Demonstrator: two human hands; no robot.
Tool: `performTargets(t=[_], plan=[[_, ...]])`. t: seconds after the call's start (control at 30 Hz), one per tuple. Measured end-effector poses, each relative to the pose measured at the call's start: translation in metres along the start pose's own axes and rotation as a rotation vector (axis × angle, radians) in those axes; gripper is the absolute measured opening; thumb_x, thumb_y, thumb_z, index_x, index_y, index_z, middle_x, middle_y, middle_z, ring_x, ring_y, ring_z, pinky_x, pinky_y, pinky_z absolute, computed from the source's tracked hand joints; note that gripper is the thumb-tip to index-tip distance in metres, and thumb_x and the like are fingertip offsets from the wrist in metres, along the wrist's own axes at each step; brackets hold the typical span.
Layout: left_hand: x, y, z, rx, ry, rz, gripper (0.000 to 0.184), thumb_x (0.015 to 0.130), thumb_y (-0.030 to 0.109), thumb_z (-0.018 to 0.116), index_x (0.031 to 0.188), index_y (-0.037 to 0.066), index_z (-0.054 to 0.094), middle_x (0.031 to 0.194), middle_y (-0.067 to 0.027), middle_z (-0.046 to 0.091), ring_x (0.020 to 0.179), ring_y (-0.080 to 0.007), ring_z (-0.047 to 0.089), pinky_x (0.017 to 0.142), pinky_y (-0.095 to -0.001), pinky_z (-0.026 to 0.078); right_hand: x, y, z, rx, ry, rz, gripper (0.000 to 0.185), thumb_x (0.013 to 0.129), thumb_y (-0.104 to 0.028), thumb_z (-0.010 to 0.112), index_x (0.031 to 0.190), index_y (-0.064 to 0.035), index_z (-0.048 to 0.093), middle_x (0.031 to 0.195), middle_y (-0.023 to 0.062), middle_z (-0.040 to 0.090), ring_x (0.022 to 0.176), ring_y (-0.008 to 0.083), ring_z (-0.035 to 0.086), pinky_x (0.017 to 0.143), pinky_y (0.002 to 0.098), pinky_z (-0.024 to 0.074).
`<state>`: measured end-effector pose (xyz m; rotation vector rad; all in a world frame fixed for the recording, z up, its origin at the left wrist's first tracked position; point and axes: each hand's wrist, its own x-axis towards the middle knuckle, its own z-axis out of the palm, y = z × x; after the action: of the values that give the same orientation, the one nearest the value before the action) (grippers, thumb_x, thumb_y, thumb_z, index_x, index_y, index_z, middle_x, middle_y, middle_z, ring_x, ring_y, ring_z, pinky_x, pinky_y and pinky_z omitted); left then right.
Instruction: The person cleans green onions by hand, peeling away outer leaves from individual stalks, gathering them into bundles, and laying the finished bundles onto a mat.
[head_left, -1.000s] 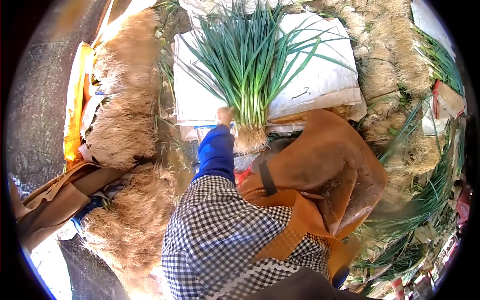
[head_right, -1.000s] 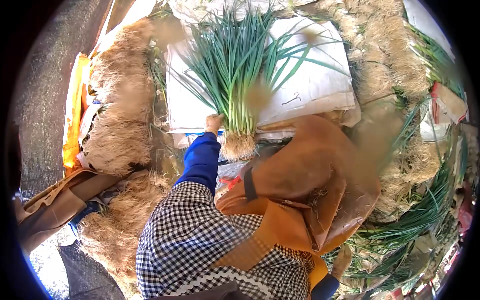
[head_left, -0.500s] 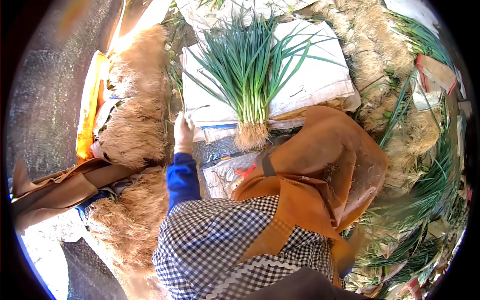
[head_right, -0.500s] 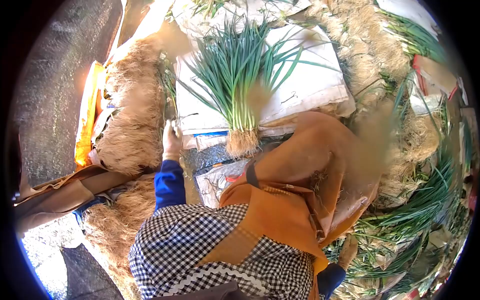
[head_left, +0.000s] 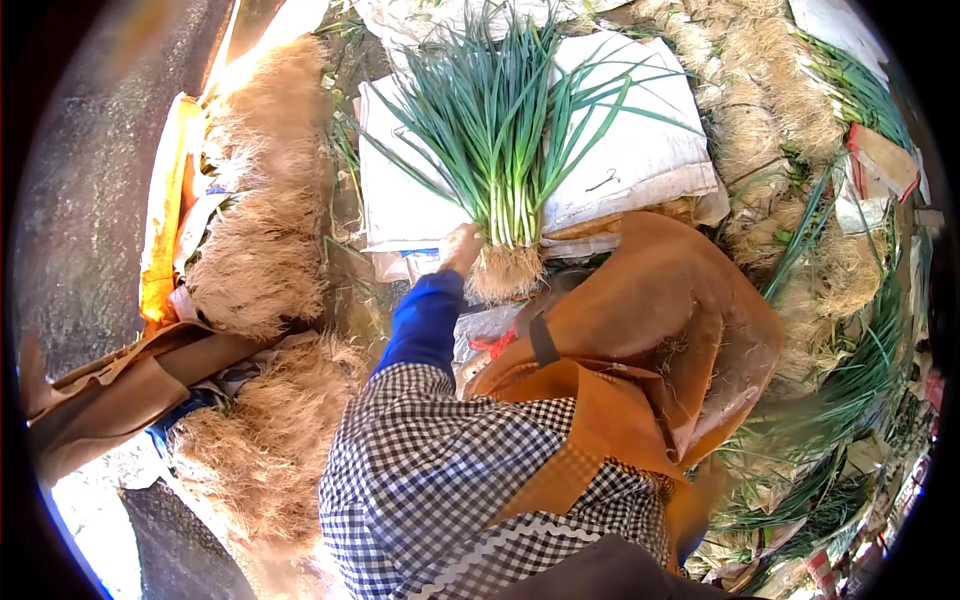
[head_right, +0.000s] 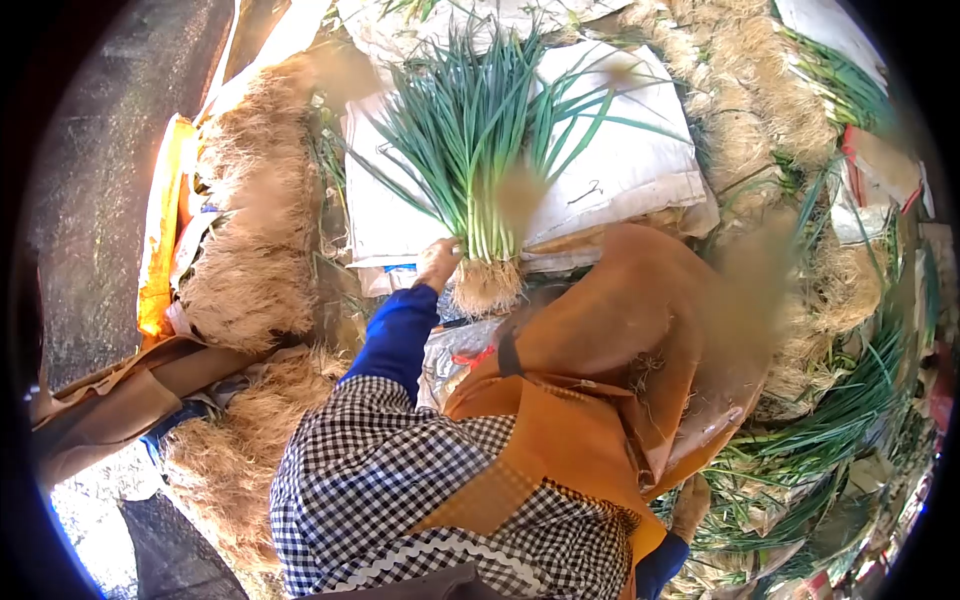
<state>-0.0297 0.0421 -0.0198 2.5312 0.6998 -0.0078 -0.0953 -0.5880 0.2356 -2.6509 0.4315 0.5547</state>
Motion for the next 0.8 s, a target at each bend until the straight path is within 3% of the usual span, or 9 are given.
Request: performTargets(t=[0.07,0.2,0.3,0.4,0.5,0.63,0.7,0.77,0.8], plan=[[0.016,0.007,0.003,0.157,-0.299,-0.033,0.024,0.074,0.025,0.062,0.092,0.01,0.067,0.088,-0.0149,0.065,0.085,-0.0319,0.062,0.075,-0.0409,0.049,-0.006,-0.01,-0.002,0.065,0.035,-0.043,0.033,0.089,-0.026,0.049,0.101,0.002,0.06,0.093,0.0205,0.062,0.083,0.0332,0.057,0.075,0.0378,0.0431],[0.016,0.004,0.03,0.478,-0.402,0.019,0.02,0.074,0.024,0.063,0.087,0.01,0.068,0.085,-0.0137,0.066,0.083,-0.0303,0.063,0.074,-0.0401,0.049,-0.02,-0.046,-0.005,0.192,-0.023,0.069,0.036,0.087,-0.031,0.052,0.1,0.0017,0.06,0.092,0.0187,0.063,0.082,0.0308,0.058,0.074,0.0364,0.0431],[0.0,0.023,-0.036,0.028,-0.294,0.039,0.024,0.074,0.032,0.064,0.083,0.01,0.069,0.084,-0.0104,0.066,0.078,-0.0294,0.063,0.071,-0.0392,0.049,-0.006,0.006,0.004,0.04,0.006,0.054,0.039,0.087,-0.036,0.051,0.099,0.0005,0.061,0.09,0.0161,0.063,0.08,0.0286,0.057,0.071,0.0361,0.0429],[-0.028,0.019,-0.073,-0.377,-0.314,-0.172,0.019,0.08,0.022,0.065,0.083,0.003,0.067,0.068,-0.0038,0.061,0.063,-0.0123,0.055,0.061,-0.0304,0.045,0.002,0.005,0.005,-0.003,0.003,0.102,0.038,0.088,-0.034,0.049,0.099,0.0011,0.06,0.09,0.0175,0.063,0.08,0.0303,0.058,0.071,0.0376,0.0429],[-0.061,0.026,-0.093,-0.847,-0.065,-0.332,0.018,0.08,0.018,0.065,0.074,0.0,0.063,0.064,-0.0019,0.057,0.058,-0.0093,0.048,0.057,-0.0287,0.042,0.02,0.018,0.006,0.02,0.014,0.064,0.038,0.089,-0.033,0.048,0.099,0.0017,0.06,0.09,0.0177,0.063,0.08,0.0304,0.057,0.072,0.0382,0.043],[-0.057,0.039,-0.096,-0.57,-0.077,-0.407,0.019,0.079,0.02,0.063,0.076,0.001,0.064,0.07,-0.0049,0.063,0.063,-0.0149,0.054,0.059,-0.029,0.044,0.033,-0.017,-0.012,-0.07,0.112,0.194,0.04,0.09,-0.034,0.048,0.1,0.0029,0.06,0.091,0.0173,0.063,0.082,0.0303,0.056,0.075,0.0379,0.0437],[-0.056,0.01,-0.042,-1.176,-0.06,-0.537,0.011,0.082,0.016,0.059,0.084,0.005,0.06,0.078,-0.0048,0.062,0.069,-0.0176,0.057,0.064,-0.0313,0.047,0.055,-0.092,-0.049,0.155,0.164,-0.008,0.031,0.092,-0.023,0.043,0.1,0.0006,0.062,0.1,0.0158,0.061,0.088,0.0276,0.056,0.08,0.0367,0.0436],[-0.056,0.009,-0.016,-1.536,-0.066,-0.57,0.007,0.085,0.013,0.056,0.091,0.01,0.057,0.086,-0.0048,0.061,0.074,-0.0203,0.06,0.069,-0.0337,0.05,0.061,-0.202,-0.068,-0.178,0.409,-0.72,0.026,0.091,-0.012,0.042,0.101,-0.0017,0.064,0.104,0.0121,0.06,0.099,0.025,0.055,0.087,0.033,0.0421],[-0.059,0.016,-0.011,-1.53,-0.068,-0.587,0.003,0.086,0.008,0.055,0.087,0.009,0.057,0.085,-0.0048,0.061,0.075,-0.0193,0.059,0.069,-0.0313,0.05,0.063,-0.263,-0.067,-0.07,0.182,-0.801,0.027,0.089,-0.01,0.043,0.109,-0.0035,0.061,0.11,0.0112,0.059,0.104,0.0233,0.054,0.089,0.0323,0.0411]])
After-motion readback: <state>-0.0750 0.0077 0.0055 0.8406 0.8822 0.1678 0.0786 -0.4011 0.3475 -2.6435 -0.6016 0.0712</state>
